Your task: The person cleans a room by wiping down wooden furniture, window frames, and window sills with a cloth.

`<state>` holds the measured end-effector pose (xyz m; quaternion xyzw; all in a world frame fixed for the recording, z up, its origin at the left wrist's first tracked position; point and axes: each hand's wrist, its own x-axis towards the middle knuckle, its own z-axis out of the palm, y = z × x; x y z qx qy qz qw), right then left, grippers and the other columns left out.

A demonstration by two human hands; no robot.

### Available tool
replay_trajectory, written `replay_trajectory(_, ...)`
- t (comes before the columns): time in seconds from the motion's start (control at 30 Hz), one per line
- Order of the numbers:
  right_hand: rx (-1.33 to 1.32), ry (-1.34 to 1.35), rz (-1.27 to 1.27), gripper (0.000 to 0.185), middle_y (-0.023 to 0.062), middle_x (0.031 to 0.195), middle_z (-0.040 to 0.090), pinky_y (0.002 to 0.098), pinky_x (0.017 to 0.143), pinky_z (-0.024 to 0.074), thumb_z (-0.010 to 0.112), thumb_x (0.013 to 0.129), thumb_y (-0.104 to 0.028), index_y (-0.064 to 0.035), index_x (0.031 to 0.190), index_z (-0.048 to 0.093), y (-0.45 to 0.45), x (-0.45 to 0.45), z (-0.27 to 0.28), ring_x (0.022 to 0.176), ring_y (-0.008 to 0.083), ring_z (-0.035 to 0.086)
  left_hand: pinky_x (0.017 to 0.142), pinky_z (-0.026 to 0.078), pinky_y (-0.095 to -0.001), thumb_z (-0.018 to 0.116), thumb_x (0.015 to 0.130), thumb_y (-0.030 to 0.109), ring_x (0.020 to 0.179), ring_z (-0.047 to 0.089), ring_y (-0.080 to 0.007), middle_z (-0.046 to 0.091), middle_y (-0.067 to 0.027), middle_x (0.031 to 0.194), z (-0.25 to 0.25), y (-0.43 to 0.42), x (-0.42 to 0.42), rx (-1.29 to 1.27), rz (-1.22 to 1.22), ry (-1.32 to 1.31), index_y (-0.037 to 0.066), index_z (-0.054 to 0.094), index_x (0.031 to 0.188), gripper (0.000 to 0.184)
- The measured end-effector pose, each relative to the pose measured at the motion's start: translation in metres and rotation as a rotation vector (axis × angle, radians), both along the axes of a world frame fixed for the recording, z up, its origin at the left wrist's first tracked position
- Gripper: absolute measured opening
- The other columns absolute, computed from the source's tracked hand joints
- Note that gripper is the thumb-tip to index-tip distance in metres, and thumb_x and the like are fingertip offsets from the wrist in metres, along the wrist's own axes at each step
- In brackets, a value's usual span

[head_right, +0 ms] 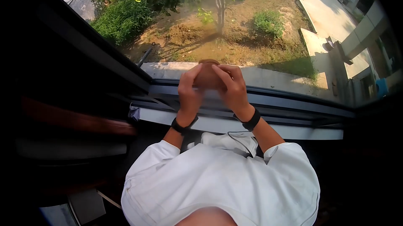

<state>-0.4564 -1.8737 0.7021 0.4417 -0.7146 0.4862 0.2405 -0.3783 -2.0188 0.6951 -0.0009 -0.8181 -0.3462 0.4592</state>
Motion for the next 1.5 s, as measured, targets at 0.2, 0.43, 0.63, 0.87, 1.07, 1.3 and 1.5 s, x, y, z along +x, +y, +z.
replay_trajectory(0.2,-0.204,0.321,-0.292,0.066,0.0135,0.116,0.062,0.0413,0.09,0.0522,0.071,0.063,0.016,-0.0059,0.125,0.066,0.03,-0.027,0.059,0.105,0.0338,0.06,0.088,0.054,-0.0398,0.072,0.069,-0.011,0.104,0.063,-0.0337,0.069,-0.0096,0.116,0.076,0.041,-0.055,-0.076,-0.156,0.319,0.007,0.066,0.122,0.056)
replay_trajectory(0.43,-0.197,0.243,-0.523,0.055,0.0147,0.115,0.062,0.0415,0.088,0.0525,0.073,0.07,0.014,-0.004,0.121,0.063,0.084,-0.039,-0.01,0.102,0.0346,0.06,0.071,0.056,-0.0388,0.072,0.068,-0.005,0.095,0.062,-0.0291,0.068,-0.0033,0.109,0.037,0.088,-0.083,-0.133,-0.317,0.215,0.011,0.071,0.115,0.05)
replay_trajectory(0.63,-0.14,0.187,-0.52,0.044,0.0143,0.108,0.063,0.0417,0.082,0.0538,0.075,0.07,0.003,-0.0055,0.113,0.066,0.072,-0.033,-0.063,0.096,0.0345,0.062,0.074,0.055,-0.0383,0.072,0.069,-0.006,0.095,0.063,-0.0299,0.068,-0.0055,0.107,-0.022,0.075,-0.071,-0.104,-0.286,0.104,0.011,0.07,0.115,0.049)
replay_trajectory(0.87,-0.094,0.171,-0.364,0.047,0.0122,0.104,0.064,0.0414,0.077,0.0544,0.07,0.067,0.006,-0.006,0.113,0.068,0.024,-0.02,-0.044,0.092,0.0349,0.063,0.073,0.056,-0.0389,0.072,0.067,-0.006,0.093,0.066,-0.0305,0.069,-0.0066,0.107,-0.013,0.031,-0.045,-0.144,-0.09,0.124,0.01,0.07,0.114,0.049)
replay_trajectory(1.07,-0.169,0.238,-0.33,0.052,0.0149,0.111,0.063,0.0404,0.082,0.0531,0.071,0.068,0.009,-0.0035,0.118,0.067,0.023,-0.028,0.031,0.096,0.0342,0.062,0.079,0.055,-0.0387,0.066,0.064,-0.015,0.095,0.066,-0.0317,0.071,-0.0108,0.109,0.059,0.039,-0.053,-0.044,-0.11,0.223,0.006,0.069,0.116,0.056)
replay_trajectory(1.3,-0.323,0.243,-0.577,0.049,0.0153,0.111,0.062,0.0405,0.087,0.0519,0.071,0.073,0.01,-0.0024,0.12,0.065,0.082,-0.048,0.064,0.099,0.0341,0.061,0.073,0.058,-0.0362,0.072,0.064,-0.008,0.092,0.067,-0.0269,0.073,-0.0055,0.109,0.106,0.108,-0.101,-0.104,-0.277,0.352,0.007,0.071,0.114,0.053)
replay_trajectory(1.5,-0.282,0.089,-0.685,0.048,0.016,0.112,0.062,0.0417,0.088,0.051,0.074,0.074,0.007,-0.0021,0.119,0.061,0.128,-0.05,-0.019,0.102,0.0358,0.06,0.074,0.057,-0.0364,0.072,0.066,-0.009,0.095,0.067,-0.0269,0.073,-0.0054,0.11,0.047,0.145,-0.108,-0.099,-0.417,0.18,0.008,0.071,0.113,0.05)
